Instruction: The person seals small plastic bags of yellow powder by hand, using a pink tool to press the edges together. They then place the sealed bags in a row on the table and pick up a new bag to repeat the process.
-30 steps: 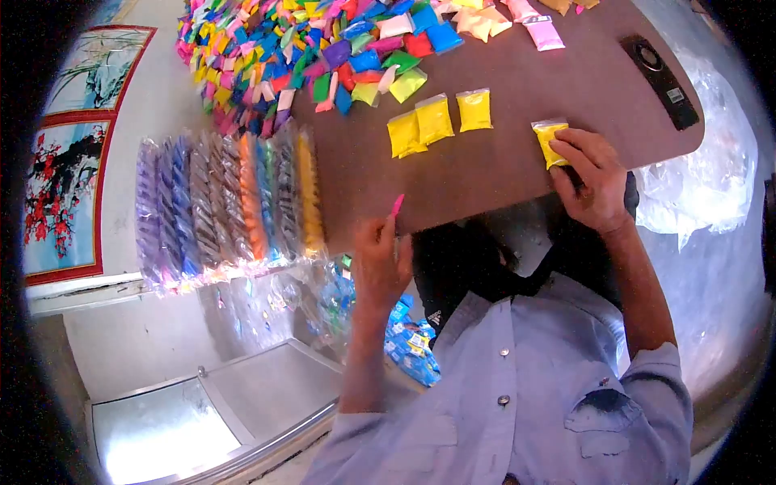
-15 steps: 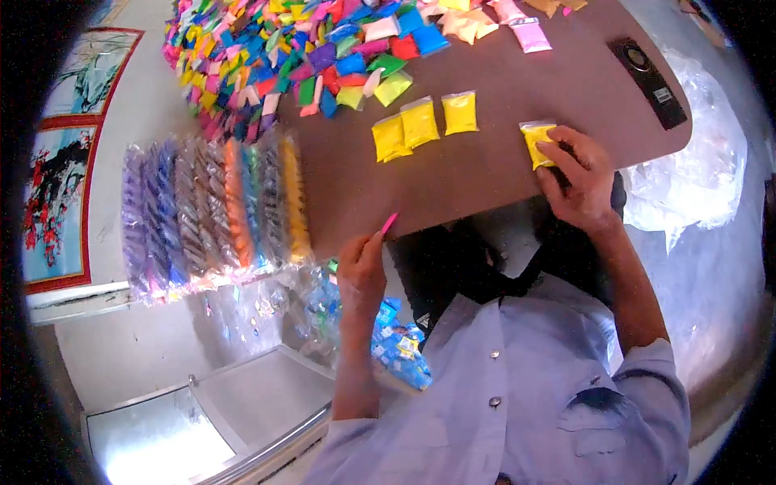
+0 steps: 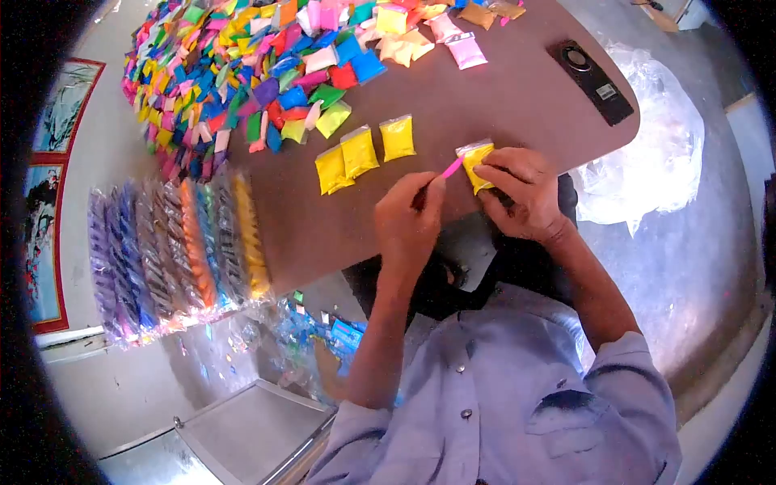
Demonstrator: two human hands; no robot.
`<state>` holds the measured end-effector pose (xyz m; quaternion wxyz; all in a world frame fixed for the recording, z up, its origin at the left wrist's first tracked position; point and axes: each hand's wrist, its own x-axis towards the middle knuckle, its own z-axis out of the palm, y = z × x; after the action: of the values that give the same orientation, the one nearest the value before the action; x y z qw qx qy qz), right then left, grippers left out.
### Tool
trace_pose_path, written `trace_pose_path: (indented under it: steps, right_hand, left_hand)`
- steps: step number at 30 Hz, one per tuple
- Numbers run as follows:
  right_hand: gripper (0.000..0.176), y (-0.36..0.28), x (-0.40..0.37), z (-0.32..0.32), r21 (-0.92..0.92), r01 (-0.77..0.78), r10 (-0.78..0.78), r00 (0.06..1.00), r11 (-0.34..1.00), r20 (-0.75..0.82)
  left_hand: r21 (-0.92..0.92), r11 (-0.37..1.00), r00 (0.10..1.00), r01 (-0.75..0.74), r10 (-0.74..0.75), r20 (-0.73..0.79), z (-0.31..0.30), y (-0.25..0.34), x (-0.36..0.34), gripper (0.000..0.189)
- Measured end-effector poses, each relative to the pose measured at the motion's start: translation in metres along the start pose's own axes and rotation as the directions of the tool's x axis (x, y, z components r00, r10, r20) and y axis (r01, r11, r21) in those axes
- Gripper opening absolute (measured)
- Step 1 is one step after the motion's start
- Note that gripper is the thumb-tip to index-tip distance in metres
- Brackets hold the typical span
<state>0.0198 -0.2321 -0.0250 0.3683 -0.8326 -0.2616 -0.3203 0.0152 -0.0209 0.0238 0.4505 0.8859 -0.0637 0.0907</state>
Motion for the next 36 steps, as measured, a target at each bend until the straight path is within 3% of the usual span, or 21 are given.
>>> trace_pose_path:
  steps: [5, 10, 17, 19, 23, 28, 36]
  right_hand:
    - [0.039, 0.002, 0.000, -0.006, 0.048, 0.010, -0.011, 1.000, 0.999, 0.018]
    - [0.036, 0.003, -0.002, -0.004, 0.043, -0.006, 0.006, 1.000, 0.999, 0.014]
    - [0.035, 0.005, -0.007, -0.003, 0.043, -0.014, 0.014, 1.000, 0.999, 0.006]
    - [0.034, 0.006, -0.007, 0.000, 0.051, -0.003, 0.004, 1.000, 0.999, -0.026]
    - [0.032, 0.007, -0.007, 0.002, 0.045, -0.004, 0.006, 1.000, 0.999, -0.031]
    - [0.030, 0.005, -0.007, 0.001, 0.050, -0.030, 0.031, 0.999, 0.998, -0.020]
    - [0.030, 0.004, -0.006, 0.001, 0.062, -0.037, 0.039, 0.999, 0.997, -0.035]
  left_hand:
    - [-0.015, 1.000, 0.997, -0.015, 0.017, 0.072, 0.030, -0.001, 0.013, 0.016]
    - [0.105, 0.994, 0.999, -0.017, 0.011, 0.049, 0.029, -0.005, 0.023, 0.019]
    - [0.052, 0.999, 1.000, 0.010, -0.010, -0.012, 0.031, 0.005, 0.026, 0.018]
    - [-0.012, 0.999, 0.997, -0.032, 0.033, 0.069, 0.031, 0.011, 0.025, 0.017]
    - [0.029, 0.987, 0.979, -0.157, 0.152, 0.135, 0.036, 0.010, 0.035, 0.014]
    - [0.212, 0.950, 0.969, -0.228, 0.201, 0.141, 0.044, -0.006, 0.052, 0.013]
    - [0.129, 0.985, 0.992, -0.111, 0.102, 0.076, 0.030, 0.001, 0.038, 0.016]
